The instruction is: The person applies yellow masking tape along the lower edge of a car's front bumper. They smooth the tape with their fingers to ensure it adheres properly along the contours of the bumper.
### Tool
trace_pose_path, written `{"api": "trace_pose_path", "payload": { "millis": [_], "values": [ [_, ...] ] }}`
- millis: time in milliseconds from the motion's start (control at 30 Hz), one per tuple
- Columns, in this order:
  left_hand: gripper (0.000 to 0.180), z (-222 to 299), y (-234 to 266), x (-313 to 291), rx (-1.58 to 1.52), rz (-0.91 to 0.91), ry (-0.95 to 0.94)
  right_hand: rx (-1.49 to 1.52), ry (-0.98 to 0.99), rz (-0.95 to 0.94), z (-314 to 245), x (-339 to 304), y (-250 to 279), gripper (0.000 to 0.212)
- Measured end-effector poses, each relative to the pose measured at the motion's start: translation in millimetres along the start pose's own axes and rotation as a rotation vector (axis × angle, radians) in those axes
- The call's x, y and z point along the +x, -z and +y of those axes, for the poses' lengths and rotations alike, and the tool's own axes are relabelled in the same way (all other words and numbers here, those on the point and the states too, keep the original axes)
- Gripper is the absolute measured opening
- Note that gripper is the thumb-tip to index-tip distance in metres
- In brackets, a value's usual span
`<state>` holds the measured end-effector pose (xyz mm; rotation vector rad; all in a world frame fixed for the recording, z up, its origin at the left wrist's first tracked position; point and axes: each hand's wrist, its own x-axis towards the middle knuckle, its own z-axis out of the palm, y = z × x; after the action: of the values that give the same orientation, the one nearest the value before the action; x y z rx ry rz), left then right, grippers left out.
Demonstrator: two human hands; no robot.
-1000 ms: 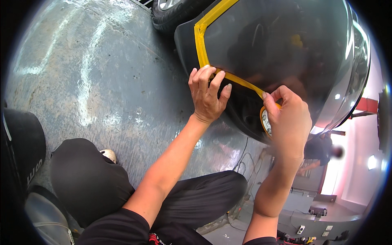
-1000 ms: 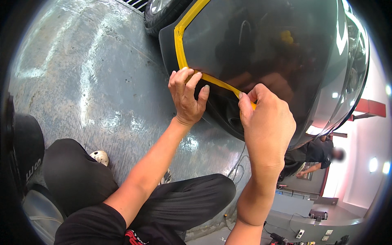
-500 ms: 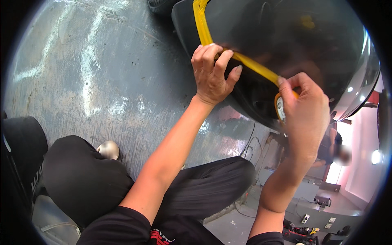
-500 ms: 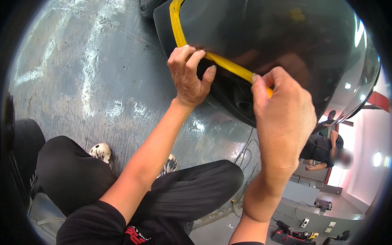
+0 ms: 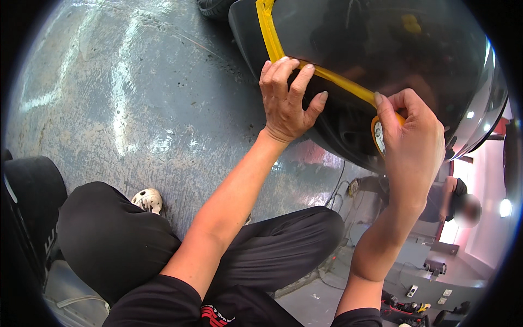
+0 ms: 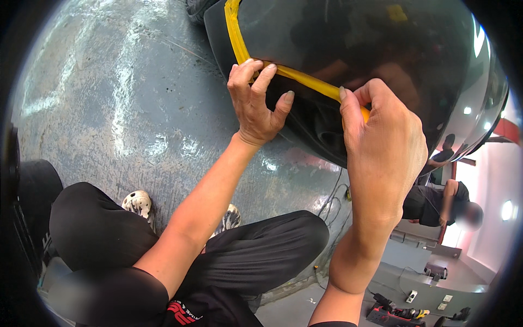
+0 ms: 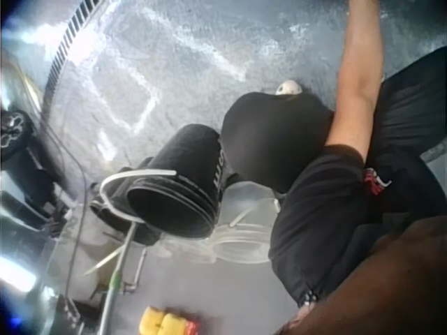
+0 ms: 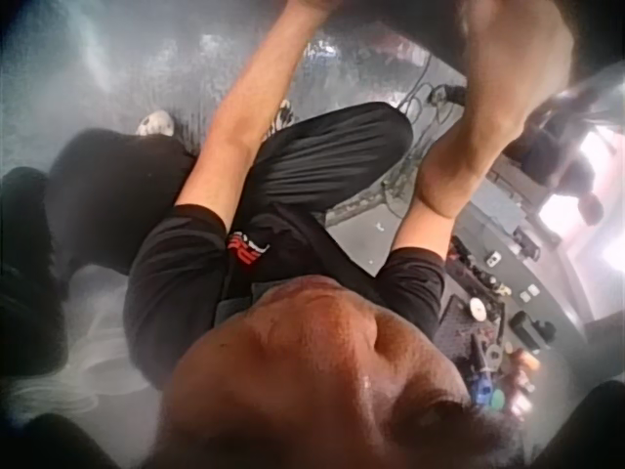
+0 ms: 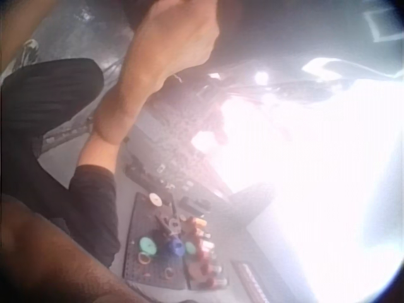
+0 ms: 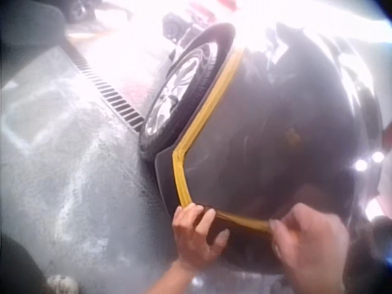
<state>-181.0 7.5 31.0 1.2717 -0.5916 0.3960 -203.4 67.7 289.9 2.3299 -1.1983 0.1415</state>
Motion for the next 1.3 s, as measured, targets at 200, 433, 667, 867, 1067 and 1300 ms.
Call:
{"api": "trace_pose_path", "payload": {
  "millis": [200,433,667,867,1067,1300],
  "values": [
    [0.043,30.0,-1.5,18.7,-0.123,0.003,-0.073,0.017,0.004,-0.008,1.8,4.9,-2.2,0.025],
    [0.042,22.6,-6.4,26.9,-0.084,-0.006,-0.156,0.131,-0.030,-0.085,22.4,-2.4,2.1,0.024],
    [0.042,21.4,-10.5,22.4,-0.080,0.020,-0.155,0.092,0.005,0.022,36.2,-12.5,-2.0,0.025],
    [0.042,27.5,-7.6,22.5,-0.085,-0.005,-0.145,0.048,0.003,0.049,35.6,-12.0,-6.3,0.030],
    [0.038,46.7,-11.9,28.8,-0.124,0.003,-0.195,0.045,-0.079,0.008,28.2,-10.5,-3.1,0.033],
    [0.038,46.0,-10.9,36.5,-0.091,-0.010,-0.247,0.304,-0.118,-0.112,51.1,-28.1,7.0,0.034]
  ]
}}
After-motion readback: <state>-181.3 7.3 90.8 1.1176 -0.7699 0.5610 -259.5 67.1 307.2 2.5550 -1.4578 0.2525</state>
